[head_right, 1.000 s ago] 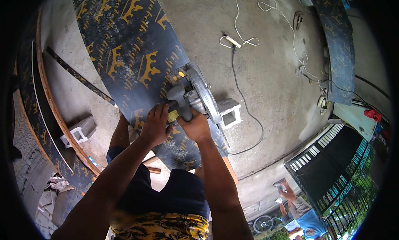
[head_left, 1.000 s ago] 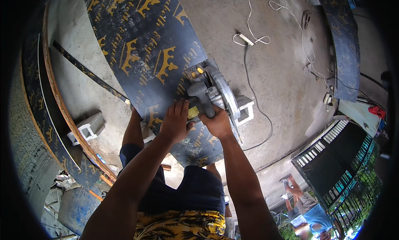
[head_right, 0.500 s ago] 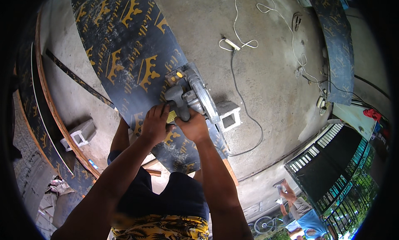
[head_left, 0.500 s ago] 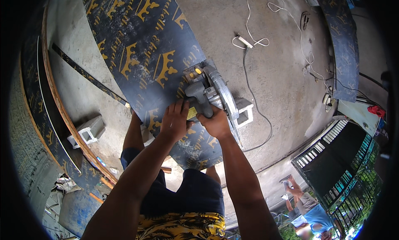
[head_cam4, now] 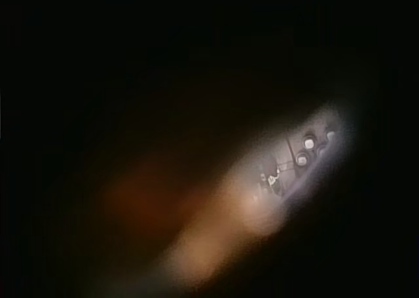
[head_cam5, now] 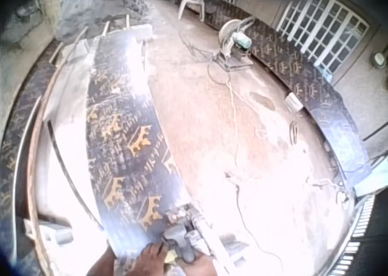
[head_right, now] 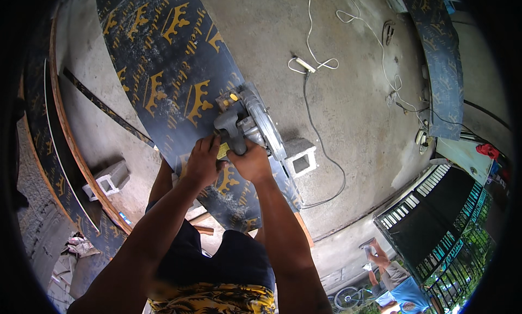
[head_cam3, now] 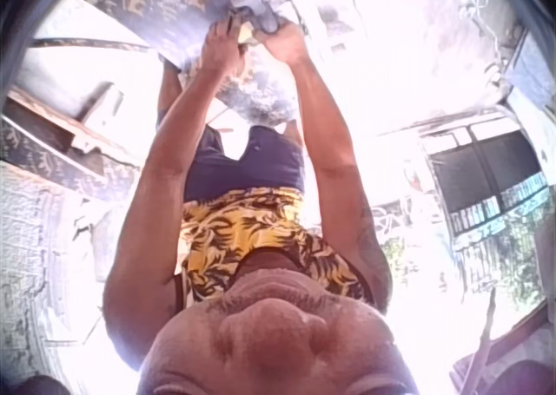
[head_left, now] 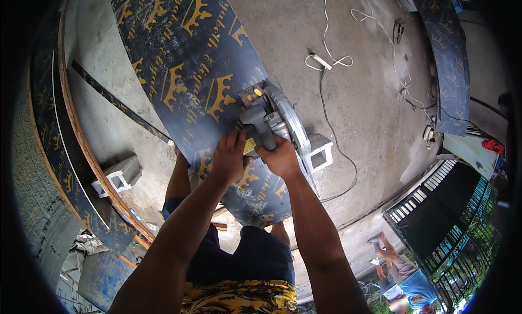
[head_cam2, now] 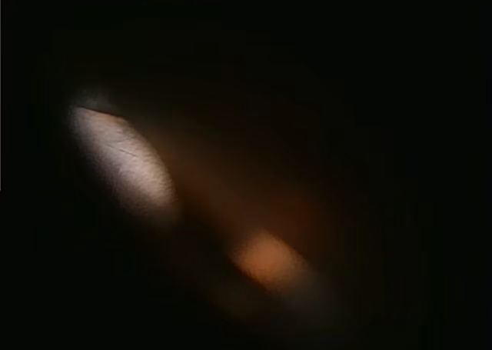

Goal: The person uses a circular saw to cut a long sheet of plywood resting on cinder blocks. They guide the saw along the sheet, making a straight cut while managing the power cord.

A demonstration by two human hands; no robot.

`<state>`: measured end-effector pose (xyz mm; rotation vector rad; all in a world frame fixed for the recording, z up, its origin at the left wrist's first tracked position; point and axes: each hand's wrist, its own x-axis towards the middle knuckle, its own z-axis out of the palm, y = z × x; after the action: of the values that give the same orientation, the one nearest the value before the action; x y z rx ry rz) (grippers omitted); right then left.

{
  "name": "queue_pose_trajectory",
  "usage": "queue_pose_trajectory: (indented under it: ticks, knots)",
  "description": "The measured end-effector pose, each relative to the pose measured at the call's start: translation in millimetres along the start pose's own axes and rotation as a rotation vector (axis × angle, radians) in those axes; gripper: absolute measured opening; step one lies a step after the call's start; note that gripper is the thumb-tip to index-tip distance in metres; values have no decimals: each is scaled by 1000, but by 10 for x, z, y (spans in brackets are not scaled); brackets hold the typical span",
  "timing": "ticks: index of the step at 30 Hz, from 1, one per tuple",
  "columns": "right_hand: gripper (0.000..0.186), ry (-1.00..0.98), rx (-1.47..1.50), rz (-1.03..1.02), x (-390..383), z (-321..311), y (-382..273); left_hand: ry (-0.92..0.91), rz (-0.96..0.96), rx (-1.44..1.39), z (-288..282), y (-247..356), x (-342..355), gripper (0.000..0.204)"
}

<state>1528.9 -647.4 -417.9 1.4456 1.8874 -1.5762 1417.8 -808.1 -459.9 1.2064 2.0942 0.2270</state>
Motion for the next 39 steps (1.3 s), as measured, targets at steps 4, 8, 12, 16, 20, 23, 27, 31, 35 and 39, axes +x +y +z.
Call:
queue_pose_trajectory:
  ticks: [4, 8, 12, 16, 20, 23, 27, 31, 35, 39]
  knots:
    - [41, 3, 16, -9, 92, 14, -145, 12, 3, 6, -82, -93, 103, 90]
    - [41, 0, 18, -7, 176, 27, -235, -16, -14, 9, -214, -141, 183, 90]
    - [38, 43, 10, -80, 234, 81, -189, -16, -6, 22, -257, -155, 218, 90]
    - [40, 13, 2, -63, 312, 76, -280, -18, -24, 35, -287, -228, 267, 89]
    - [41, 15, 1, -42, 361, 67, -416, -24, -12, 20, -361, -294, 335, 89]
    - [40, 10, -6, -29, 401, 68, -480, -27, -13, 28, -401, -326, 369, 88]
    - [40, 9, -3, -54, 476, 78, -587, -20, -16, 45, -498, -389, 435, 87]
    - [41, 1, 10, -58, 549, 105, -676, 26, -2, 56, -515, -478, 487, 88]
    - [42, -12, 8, -34, 653, 98, -835, 19, 3, 9, -642, -572, 589, 90]
    - [43, -24, 15, -10, 734, 119, -943, 45, 12, 7, -723, -633, 651, 91]
